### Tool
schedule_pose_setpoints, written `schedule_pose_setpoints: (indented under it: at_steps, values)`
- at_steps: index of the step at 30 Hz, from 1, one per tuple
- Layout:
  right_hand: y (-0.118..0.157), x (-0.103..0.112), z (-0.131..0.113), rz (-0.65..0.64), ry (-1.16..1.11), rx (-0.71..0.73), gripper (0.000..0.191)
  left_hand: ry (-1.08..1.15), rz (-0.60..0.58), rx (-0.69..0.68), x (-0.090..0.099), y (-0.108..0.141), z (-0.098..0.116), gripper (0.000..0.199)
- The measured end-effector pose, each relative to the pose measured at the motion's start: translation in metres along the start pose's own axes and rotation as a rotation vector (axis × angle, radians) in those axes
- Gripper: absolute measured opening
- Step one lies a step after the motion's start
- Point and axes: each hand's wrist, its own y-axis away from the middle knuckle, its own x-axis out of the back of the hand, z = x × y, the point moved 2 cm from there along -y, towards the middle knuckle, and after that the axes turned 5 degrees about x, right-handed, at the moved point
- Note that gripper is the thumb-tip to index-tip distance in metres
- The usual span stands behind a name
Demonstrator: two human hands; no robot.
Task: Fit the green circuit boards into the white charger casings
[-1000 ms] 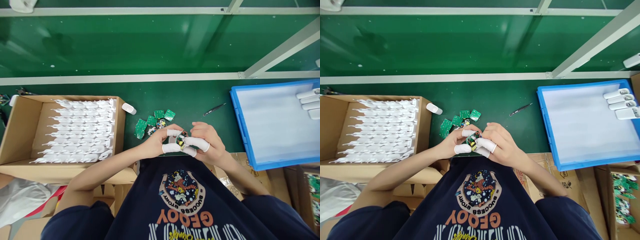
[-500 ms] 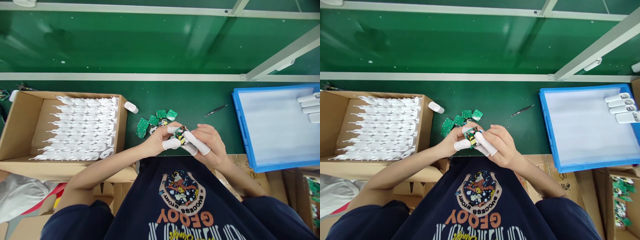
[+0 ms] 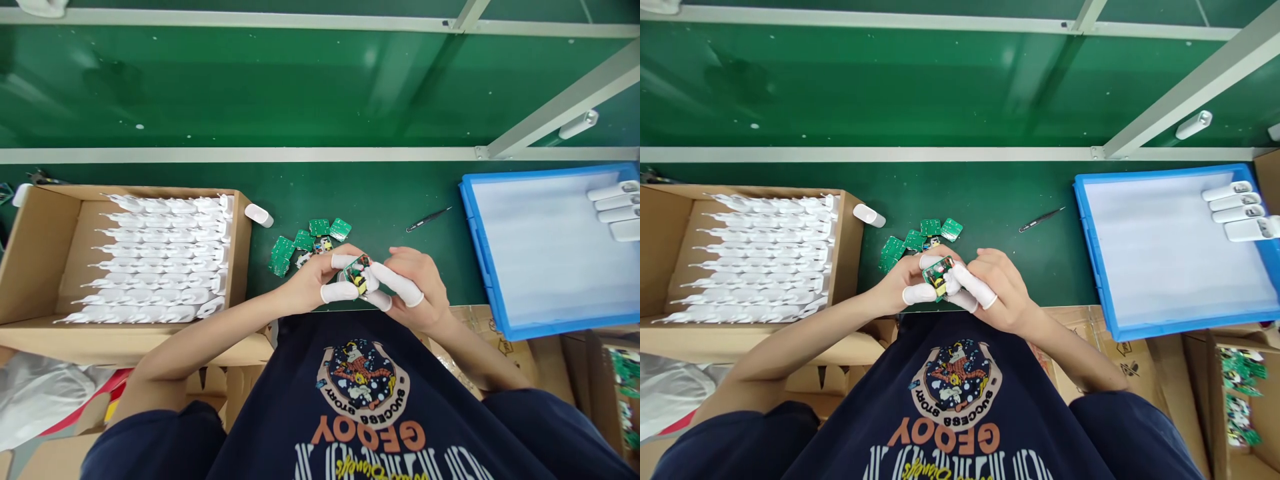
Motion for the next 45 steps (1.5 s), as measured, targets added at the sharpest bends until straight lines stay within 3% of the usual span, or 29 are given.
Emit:
schedule_pose_setpoints:
  at_steps: [5,11,15,18,24,27,31,38,45]
  values:
    - [0.005,0.005,0.004,-0.066,-0.135,-0.014,0.046,-0.004,-0.037,0.041,-0.002,0.002,0.000,0.033]
    - [0.003,0.014,0.011,-0.195,-0.447,-0.341,0.057,-0.019,-0.098,0.067,-0.001,0.003,0.001,0.037]
    - [-0.005,0.015,0.009,-0.268,-0.463,-0.309,0.056,-0.064,-0.129,0.067,0.000,0.003,0.001,0.033]
    - [-0.007,0.012,0.012,-0.317,-0.605,-0.394,0.050,-0.114,-0.147,0.053,0.000,0.002,0.002,0.032]
    - [-0.007,-0.003,0.020,-0.264,-0.719,-0.508,0.030,-0.122,-0.103,0.086,0.002,-0.002,0.002,0.034]
    - [-0.007,-0.006,0.021,-0.164,-0.636,-0.426,0.030,-0.013,-0.047,0.135,0.001,-0.002,0.001,0.034]
    - [-0.006,0.007,0.018,-0.058,-0.365,-0.153,0.031,0.124,-0.075,0.181,-0.001,-0.001,0.000,0.038]
    - [-0.010,0.029,0.001,-0.325,0.068,0.080,0.034,0.077,-0.062,0.212,-0.001,0.000,0.002,0.038]
    - [-0.017,0.021,-0.016,-0.419,0.247,0.069,0.029,0.032,-0.001,0.176,-0.003,-0.001,0.001,0.039]
